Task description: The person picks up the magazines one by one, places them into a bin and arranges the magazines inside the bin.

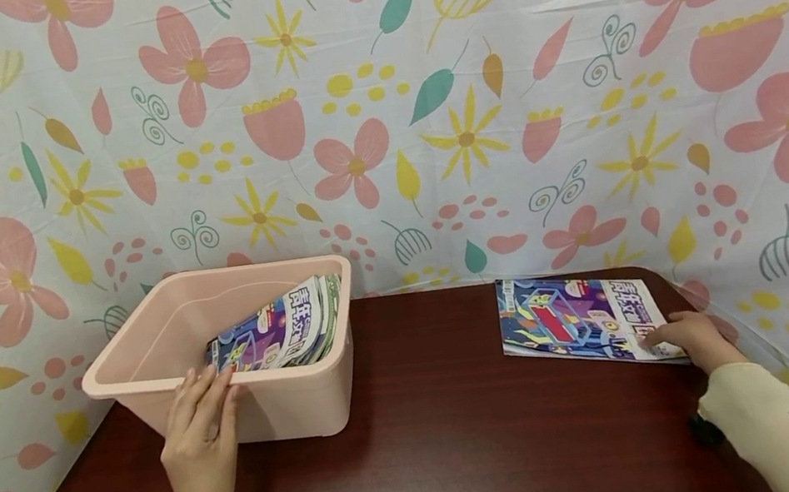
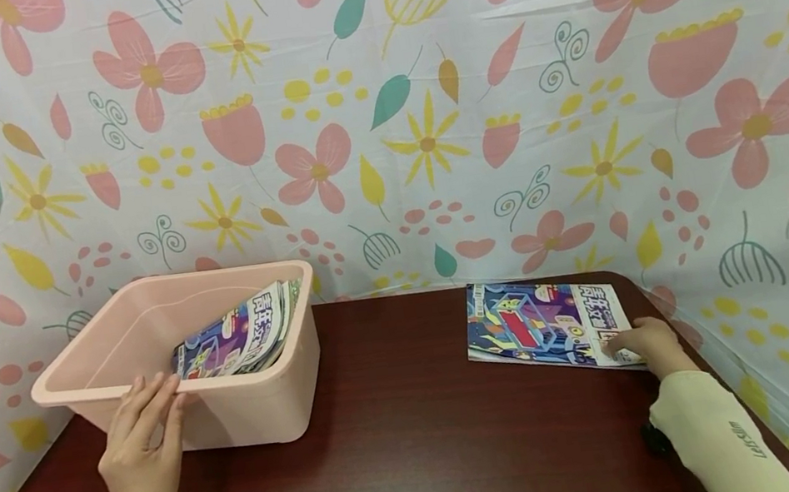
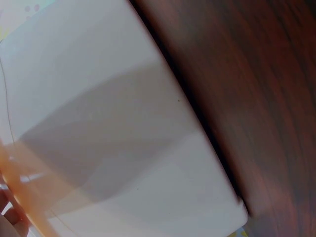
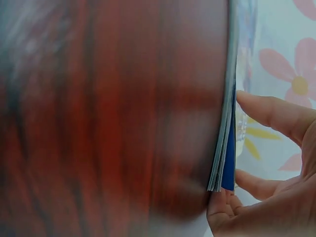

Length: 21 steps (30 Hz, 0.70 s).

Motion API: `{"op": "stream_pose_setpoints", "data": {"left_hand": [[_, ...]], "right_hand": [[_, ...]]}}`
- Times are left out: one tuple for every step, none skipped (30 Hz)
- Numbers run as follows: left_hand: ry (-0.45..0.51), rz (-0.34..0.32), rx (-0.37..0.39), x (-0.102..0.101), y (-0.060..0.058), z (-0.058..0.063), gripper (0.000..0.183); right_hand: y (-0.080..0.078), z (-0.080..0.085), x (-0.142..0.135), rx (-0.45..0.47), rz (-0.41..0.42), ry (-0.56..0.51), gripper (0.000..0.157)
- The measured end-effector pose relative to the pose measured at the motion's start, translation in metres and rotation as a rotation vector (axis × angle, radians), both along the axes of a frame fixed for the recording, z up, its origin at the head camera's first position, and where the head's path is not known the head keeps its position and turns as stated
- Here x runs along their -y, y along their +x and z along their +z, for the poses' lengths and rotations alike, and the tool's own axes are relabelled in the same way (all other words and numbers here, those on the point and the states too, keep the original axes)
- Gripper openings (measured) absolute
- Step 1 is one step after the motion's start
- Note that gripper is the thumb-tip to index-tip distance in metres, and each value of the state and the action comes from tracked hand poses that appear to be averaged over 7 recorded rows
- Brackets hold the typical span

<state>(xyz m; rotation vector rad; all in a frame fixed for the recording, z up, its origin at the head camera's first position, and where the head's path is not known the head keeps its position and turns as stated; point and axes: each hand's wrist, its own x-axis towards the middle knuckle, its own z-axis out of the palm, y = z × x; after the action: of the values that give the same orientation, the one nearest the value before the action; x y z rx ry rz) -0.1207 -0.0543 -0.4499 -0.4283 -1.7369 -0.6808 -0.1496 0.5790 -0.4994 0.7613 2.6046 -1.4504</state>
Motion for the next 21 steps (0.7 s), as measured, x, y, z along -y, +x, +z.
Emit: {"op": "stream_pose_setpoints", "data": {"left_hand": [[-0.001,-0.001,0.001,0.0,0.0,0.0,0.047],[-0.003,-0.001,0.001,0.0,0.0,0.0,0.047],[-0.005,0.0,0.001,0.0,0.0,-0.001,0.047],[-0.006,0.0,0.001,0.0,0.0,-0.001,0.047],[-0.007,0.002,0.002,0.0,0.0,-0.001,0.047],[-0.008,0.002,0.003,0.0,0.0,-0.001,0.048],[-0.008,0.003,0.005,0.0,0.0,-0.001,0.048],[-0.009,0.005,0.006,0.0,0.0,-0.001,0.048],[-0.009,0.005,0.007,0.0,0.0,0.0,0.049],[-0.009,0.006,0.007,0.0,0.0,0.0,0.049],[-0.009,0.005,0.008,0.0,0.0,0.0,0.049],[-0.009,0.005,0.008,0.0,0.0,0.0,0.049],[-0.008,0.005,0.008,0.0,0.0,0.0,0.049],[-0.008,0.005,0.008,0.0,0.0,0.0,0.049],[-0.007,0.006,0.008,0.0,0.0,0.0,0.049],[-0.006,0.006,0.008,0.0,0.0,0.001,0.049],[-0.006,0.006,0.009,0.0,0.0,0.001,0.049],[-0.005,0.007,0.01,0.0,0.0,0.001,0.049],[-0.005,0.007,0.01,0.0,0.0,0.001,0.049],[-0.006,0.008,0.01,0.0,0.0,0.001,0.049],[-0.008,0.008,0.011,0.0,0.0,0.001,0.049]], "right_hand": [[-0.001,-0.001,0.001,0.002,-0.006,0.024,0.101],[-0.001,-0.002,0.001,-0.002,-0.005,0.039,0.101],[-0.002,-0.002,0.002,-0.004,-0.011,0.053,0.1],[-0.002,-0.002,0.002,-0.006,-0.012,0.071,0.099],[-0.003,-0.003,0.003,-0.003,-0.019,0.106,0.098],[-0.003,-0.002,0.003,0.0,-0.009,0.134,0.097],[-0.004,-0.001,0.003,0.005,-0.002,0.162,0.095],[-0.005,0.0,0.003,0.01,0.004,0.184,0.094],[-0.005,0.0,0.004,0.02,0.005,0.204,0.091],[-0.005,0.002,0.004,0.029,0.009,0.212,0.09],[-0.006,0.002,0.003,0.039,0.004,0.214,0.088],[-0.006,0.004,0.003,0.046,0.012,0.202,0.087],[-0.007,0.004,0.002,0.056,0.01,0.201,0.086],[-0.008,0.004,0.002,0.061,0.01,0.195,0.085],[-0.008,0.004,0.001,0.062,0.008,0.187,0.084],[-0.009,0.004,0.0,0.062,0.014,0.17,0.085],[-0.01,0.004,0.0,0.062,0.017,0.159,0.086],[-0.01,0.004,-0.001,0.06,0.028,0.15,0.086],[-0.011,0.003,-0.002,0.058,0.038,0.141,0.087],[-0.011,0.003,-0.002,0.056,0.046,0.133,0.088],[-0.011,0.003,-0.002,0.059,0.046,0.124,0.089]]}}
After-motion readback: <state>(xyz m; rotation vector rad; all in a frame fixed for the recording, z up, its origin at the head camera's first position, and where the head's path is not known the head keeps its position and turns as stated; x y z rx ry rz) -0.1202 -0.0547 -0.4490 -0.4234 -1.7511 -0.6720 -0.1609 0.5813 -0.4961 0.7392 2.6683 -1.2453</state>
